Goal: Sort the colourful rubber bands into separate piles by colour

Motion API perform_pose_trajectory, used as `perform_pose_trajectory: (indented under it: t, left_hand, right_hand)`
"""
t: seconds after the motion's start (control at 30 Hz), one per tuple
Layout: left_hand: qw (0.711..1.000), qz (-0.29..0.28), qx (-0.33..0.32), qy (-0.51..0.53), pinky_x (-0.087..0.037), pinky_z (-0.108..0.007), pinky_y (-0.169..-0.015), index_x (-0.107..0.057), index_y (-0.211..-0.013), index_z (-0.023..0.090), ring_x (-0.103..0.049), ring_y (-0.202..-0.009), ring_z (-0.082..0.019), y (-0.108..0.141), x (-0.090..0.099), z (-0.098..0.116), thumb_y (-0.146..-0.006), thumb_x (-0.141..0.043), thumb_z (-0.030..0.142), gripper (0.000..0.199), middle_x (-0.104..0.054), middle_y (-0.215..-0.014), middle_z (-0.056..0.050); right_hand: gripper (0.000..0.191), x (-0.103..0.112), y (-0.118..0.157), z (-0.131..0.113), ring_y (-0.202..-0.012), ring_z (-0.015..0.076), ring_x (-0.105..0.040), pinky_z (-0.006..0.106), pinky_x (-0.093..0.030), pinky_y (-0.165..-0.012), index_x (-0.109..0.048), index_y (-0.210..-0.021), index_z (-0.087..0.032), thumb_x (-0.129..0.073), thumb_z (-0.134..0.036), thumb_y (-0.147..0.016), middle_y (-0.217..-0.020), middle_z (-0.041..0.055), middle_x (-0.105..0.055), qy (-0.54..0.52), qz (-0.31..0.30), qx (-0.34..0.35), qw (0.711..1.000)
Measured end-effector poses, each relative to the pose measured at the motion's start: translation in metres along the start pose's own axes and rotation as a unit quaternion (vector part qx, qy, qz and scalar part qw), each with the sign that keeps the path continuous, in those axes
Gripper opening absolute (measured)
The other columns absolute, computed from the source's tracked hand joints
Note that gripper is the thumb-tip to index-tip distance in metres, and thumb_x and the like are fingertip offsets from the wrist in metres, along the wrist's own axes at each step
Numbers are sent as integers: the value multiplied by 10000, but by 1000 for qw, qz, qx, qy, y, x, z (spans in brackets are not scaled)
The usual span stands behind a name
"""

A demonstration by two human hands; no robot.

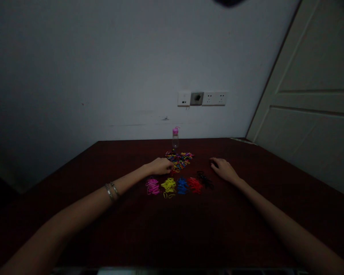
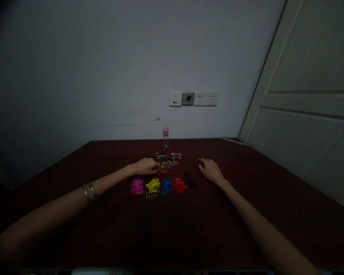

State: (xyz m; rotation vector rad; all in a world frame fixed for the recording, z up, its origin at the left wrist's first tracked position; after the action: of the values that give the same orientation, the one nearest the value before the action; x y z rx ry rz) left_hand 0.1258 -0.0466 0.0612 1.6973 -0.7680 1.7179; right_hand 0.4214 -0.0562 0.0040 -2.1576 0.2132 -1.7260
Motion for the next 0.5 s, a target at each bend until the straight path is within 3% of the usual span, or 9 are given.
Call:
perform_pose_trajectory:
  t: [0.27,0.5]
  left_hand:
    - [999,25,-17,29,-327,-215,-540,-611,-756,213,-522,-615,-122,-4,6,3,-720,-501,182,120,-606,-704,-3]
    - [992,31,-101,71,-319,-203,-536,-611,-809,177,-509,-598,-96,-23,5,38,-726,-508,178,132,-606,-706,-4]
  right_hand:
    - [371,0,0,-1,-1001,231,-554,334,-406,-878,-565,-1124,-135,-388,-284,-834,-1094,129,-607,6,2,5,1000]
    - [366,-1,0,1,-1030,218,-541,325,-393,-895,-566,-1121,-144,-388,-278,-831,-1096,118,-607,-2,-4,-2,1000]
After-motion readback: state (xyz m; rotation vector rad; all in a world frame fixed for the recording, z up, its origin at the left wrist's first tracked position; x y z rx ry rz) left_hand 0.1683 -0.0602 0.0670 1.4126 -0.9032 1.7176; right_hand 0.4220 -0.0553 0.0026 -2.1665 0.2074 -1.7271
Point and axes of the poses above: each hand's wrist, its own y-axis away from the middle knuckle, its own x-axis out of the back of the hand, z = x × y, the point moved 3 cm from there along -y, towards the middle knuckle
